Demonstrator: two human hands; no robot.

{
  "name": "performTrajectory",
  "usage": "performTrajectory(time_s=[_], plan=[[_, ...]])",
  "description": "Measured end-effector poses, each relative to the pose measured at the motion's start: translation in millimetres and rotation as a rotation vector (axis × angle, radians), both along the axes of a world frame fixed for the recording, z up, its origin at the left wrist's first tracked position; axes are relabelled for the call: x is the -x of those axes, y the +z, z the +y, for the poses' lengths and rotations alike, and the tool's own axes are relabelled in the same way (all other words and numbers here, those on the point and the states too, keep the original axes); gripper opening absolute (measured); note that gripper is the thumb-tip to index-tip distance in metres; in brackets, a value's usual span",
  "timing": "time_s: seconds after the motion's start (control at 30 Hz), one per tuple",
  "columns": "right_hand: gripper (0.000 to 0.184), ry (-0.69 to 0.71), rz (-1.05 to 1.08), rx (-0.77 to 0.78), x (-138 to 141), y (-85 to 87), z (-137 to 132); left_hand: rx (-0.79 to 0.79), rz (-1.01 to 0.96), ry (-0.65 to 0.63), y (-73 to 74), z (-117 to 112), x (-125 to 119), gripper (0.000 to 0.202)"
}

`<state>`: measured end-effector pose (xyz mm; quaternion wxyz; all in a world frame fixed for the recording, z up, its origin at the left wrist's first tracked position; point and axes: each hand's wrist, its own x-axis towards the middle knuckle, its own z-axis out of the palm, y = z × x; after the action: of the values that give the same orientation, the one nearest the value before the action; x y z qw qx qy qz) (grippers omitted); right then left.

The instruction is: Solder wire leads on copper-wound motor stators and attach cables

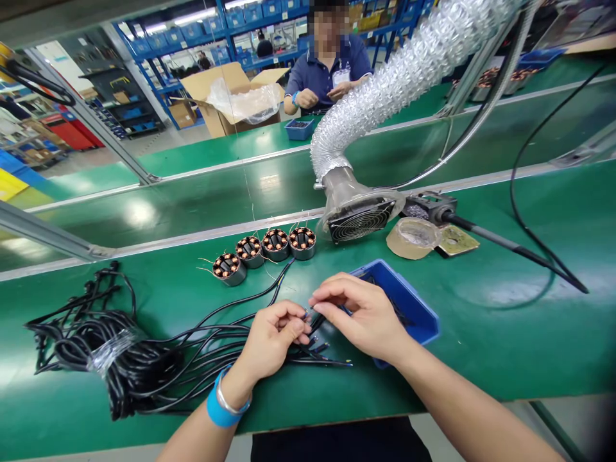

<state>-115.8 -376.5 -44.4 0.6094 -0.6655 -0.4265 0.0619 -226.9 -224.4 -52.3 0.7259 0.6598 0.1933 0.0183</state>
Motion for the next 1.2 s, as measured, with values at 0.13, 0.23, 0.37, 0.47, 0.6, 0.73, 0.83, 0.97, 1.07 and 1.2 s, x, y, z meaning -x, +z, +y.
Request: performTrajectory(time_s=[0.13, 0.23, 0.37, 0.47, 0.6, 0.73, 0.83, 0.97, 1.07, 1.2], plan=[[0.007, 0.011, 0.007, 0.011, -3.5, 2.1, -3.8, -0.015, -0.007, -0.005, -0.7, -0.5, 0.6, 0.035], [0.007, 0.028, -0.008, 0.007, -5.0, 4.1, -6.4, -0.031, -0.013, -0.012, -1.7, -0.2, 0.9, 0.033], [0.01, 0.031, -0.087, 0.015, -4.6, 5.3, -6.7, -0.073, -0.021, -0.033, -4.5, 1.5, 1.7, 0.029], [0.012, 0.042, -0.159, 0.012, -5.5, 6.3, -7.3, -0.146, -0.046, -0.057, -7.1, 2.3, 2.6, 0.022], [0.014, 0.081, -0.202, 0.067, -8.6, 7.3, -9.8, -0.255, -0.074, -0.071, -8.2, 1.1, 2.9, 0.014], [0.015, 0.095, -0.217, 0.108, -10.1, 7.4, -10.4, -0.241, -0.076, -0.057, -7.0, -1.5, 2.5, 0.015], [0.014, 0.124, -0.242, 0.074, -9.3, 8.8, -9.4, -0.11, -0.06, -0.046, -6.4, -2.4, 1.5, 0.021], [0.016, 0.144, -0.15, 0.084, -6.5, 11.2, -9.4, 0.027, -0.056, -0.008, -5.8, -2.1, -0.5, 0.028], [0.027, 0.119, -0.035, 0.123, -4.8, 10.4, -9.1, 0.054, -0.054, 0.004, -5.1, -1.9, -0.7, 0.031], [0.035, 0.142, 0.027, 0.152, -4.8, 8.3, -7.6, 0.049, -0.051, 0.002, -3.7, -3.1, 0.9, 0.033]])
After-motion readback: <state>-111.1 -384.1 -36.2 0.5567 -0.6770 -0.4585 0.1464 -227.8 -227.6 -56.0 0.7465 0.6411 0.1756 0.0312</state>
